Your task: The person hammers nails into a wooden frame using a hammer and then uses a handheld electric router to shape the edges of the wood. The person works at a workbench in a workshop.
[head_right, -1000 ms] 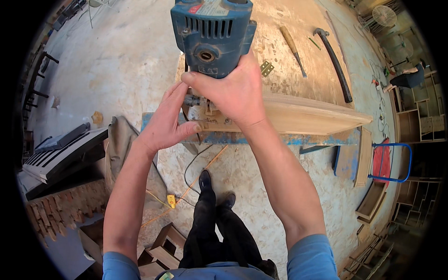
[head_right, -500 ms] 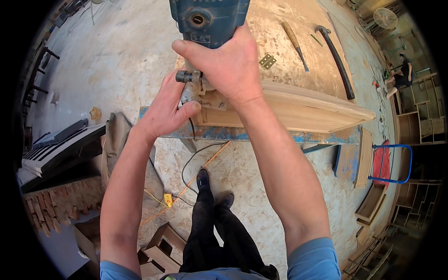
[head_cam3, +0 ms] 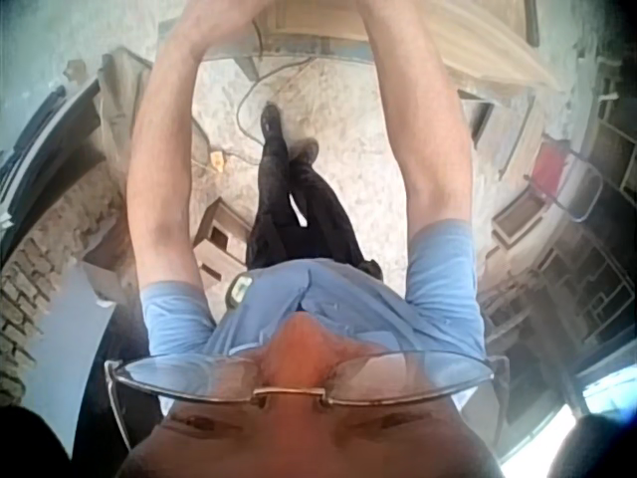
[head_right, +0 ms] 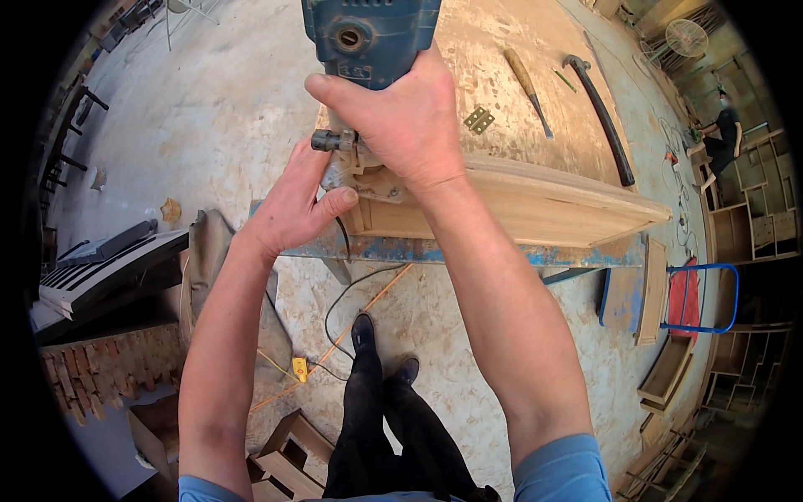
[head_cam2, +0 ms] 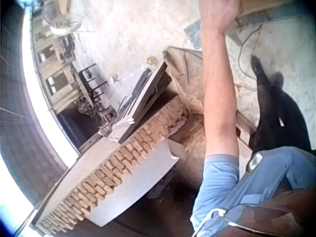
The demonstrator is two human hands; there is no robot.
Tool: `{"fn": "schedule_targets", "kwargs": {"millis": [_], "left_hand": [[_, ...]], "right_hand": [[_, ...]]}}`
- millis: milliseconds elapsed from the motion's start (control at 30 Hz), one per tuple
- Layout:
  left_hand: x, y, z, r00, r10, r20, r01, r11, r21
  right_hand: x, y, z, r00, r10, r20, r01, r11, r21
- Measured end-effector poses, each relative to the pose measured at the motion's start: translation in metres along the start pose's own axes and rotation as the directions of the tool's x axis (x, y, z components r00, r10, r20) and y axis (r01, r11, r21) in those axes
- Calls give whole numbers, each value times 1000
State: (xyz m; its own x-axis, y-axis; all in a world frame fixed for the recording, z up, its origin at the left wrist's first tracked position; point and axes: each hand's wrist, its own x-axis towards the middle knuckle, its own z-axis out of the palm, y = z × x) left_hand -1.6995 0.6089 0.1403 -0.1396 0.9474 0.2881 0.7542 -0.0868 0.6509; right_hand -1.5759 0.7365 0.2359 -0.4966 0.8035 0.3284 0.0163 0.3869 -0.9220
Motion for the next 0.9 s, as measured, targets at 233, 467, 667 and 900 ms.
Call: {"fn": "schedule_targets", "kwargs": {"millis": [233, 467, 667, 900], "left_hand": [[1, 4, -6, 1000, -9, 24, 10, 999, -36], [-1, -1, -3, 999, -30, 21, 30, 999, -25], [1, 0, -3, 998, -44, 36, 46, 997, -61], [0, -4, -2, 999, -34, 17, 36, 991, -132]], "right_hand": [[2, 0, 1, 999, 26, 21, -26, 1000, -7], [1, 0, 4, 1000, -10, 22, 11, 1000, -15], [3, 2, 2, 999, -21, 36, 20, 1000, 10], [2, 4, 6, 998, -59, -12, 59, 998, -18]]}}
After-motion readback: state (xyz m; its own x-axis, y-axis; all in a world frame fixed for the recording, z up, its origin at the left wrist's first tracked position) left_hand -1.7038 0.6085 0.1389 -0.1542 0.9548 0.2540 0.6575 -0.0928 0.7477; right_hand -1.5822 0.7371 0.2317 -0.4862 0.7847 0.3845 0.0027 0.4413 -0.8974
